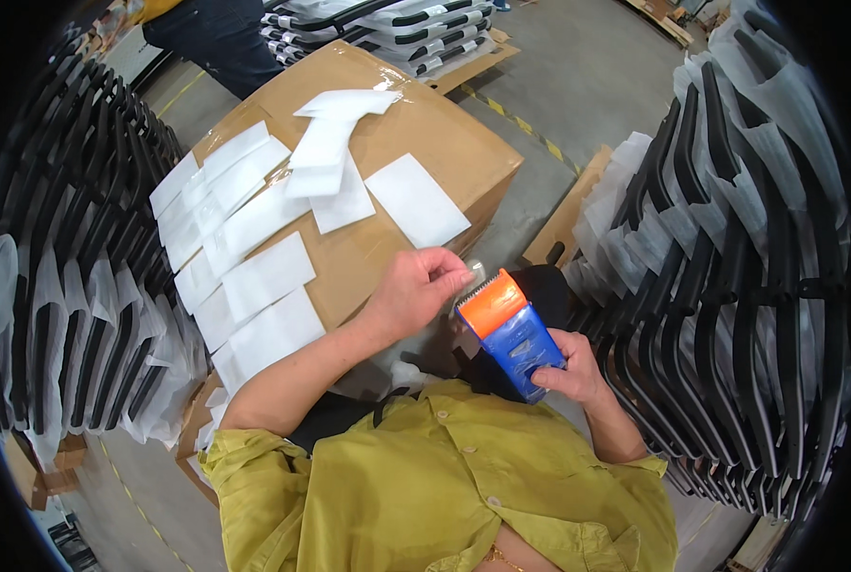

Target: The recorder is applying white foam pads to a large cardboard box and using a tape dispenser in a warehouse environment.

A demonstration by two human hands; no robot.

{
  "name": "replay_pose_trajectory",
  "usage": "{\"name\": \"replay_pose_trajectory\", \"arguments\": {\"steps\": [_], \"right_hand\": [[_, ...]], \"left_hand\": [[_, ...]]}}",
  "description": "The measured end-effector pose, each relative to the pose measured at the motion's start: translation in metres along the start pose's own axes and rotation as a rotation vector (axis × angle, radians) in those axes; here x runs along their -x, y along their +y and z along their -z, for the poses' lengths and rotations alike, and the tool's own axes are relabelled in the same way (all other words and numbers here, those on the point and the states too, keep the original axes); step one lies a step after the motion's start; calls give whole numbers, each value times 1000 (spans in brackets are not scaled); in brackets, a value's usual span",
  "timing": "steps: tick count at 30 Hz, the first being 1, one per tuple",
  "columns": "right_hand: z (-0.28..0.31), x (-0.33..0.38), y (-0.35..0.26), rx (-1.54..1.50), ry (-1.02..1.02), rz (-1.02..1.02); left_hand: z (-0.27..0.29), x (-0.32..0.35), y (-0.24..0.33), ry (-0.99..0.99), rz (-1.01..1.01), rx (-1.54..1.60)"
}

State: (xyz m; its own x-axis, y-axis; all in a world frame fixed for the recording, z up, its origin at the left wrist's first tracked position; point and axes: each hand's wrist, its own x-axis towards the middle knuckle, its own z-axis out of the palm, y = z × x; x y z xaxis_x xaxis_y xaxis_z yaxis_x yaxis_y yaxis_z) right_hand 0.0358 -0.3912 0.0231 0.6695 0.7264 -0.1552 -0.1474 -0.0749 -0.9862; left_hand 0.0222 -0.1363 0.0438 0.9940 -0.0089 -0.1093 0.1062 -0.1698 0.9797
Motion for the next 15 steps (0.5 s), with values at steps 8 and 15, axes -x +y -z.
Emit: {"name": "replay_pose_trajectory", "arguments": {"steps": [8, 15], "right_hand": [[14, 8, -12, 15, 22, -99], [13, -32, -22, -14, 76, -190]], "left_hand": [[57, -36, -6, 360, -18, -152], [61, -81, -28, 610, -445, -760]]}}
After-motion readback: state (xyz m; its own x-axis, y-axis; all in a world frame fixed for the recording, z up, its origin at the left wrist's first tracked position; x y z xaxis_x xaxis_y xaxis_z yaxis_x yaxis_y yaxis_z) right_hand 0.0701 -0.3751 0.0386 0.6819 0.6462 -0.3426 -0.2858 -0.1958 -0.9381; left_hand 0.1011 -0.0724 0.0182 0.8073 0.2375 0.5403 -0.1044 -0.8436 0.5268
